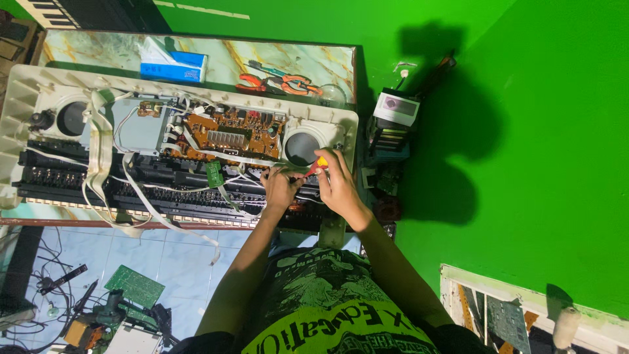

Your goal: The person unscrews and removes a internal speaker from an electronic keyboard using a screwdriver, and kemudian separates wires from the internal circuit board.

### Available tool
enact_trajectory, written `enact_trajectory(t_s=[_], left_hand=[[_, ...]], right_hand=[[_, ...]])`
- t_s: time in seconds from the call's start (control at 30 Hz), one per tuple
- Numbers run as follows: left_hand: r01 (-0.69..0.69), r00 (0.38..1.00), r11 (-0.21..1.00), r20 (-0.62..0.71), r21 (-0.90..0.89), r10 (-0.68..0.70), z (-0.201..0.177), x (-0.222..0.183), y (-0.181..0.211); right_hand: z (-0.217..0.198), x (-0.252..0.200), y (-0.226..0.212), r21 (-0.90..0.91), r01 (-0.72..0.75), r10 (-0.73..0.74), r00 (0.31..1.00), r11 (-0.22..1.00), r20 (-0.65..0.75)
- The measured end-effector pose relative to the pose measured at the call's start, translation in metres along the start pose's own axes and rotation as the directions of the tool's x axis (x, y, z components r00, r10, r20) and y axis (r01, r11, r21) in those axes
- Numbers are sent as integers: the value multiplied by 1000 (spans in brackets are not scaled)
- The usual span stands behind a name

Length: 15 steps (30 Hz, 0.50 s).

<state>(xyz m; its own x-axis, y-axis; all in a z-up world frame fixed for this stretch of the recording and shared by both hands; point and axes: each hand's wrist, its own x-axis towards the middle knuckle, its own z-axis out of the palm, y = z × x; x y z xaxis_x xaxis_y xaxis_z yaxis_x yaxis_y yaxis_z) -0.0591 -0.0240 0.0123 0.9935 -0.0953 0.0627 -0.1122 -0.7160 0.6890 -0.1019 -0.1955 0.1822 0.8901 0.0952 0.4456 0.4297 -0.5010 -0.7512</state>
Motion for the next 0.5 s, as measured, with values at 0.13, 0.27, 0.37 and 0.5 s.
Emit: enact_trajectory(t_s=[0.13, 0.27, 0.37, 0.5], left_hand=[[-47, 998, 998, -36, 32, 48, 0, -1, -1], [-102, 993, 994, -50, 39, 104, -4, 0, 0], [-118, 990, 992, -69, 53, 121, -6, -4, 2], [-114, 991, 993, -58, 40, 117, -11, -3, 7]], right_hand=[[2, 2, -3, 32, 11, -12, 999, 999, 53], [4, 2, -8, 51, 20, -27, 989, 999, 148], [3, -3, -14, 71, 75, -84, 987, 995, 133], [-1, -4, -16, 69, 71, -79, 989, 995, 125]])
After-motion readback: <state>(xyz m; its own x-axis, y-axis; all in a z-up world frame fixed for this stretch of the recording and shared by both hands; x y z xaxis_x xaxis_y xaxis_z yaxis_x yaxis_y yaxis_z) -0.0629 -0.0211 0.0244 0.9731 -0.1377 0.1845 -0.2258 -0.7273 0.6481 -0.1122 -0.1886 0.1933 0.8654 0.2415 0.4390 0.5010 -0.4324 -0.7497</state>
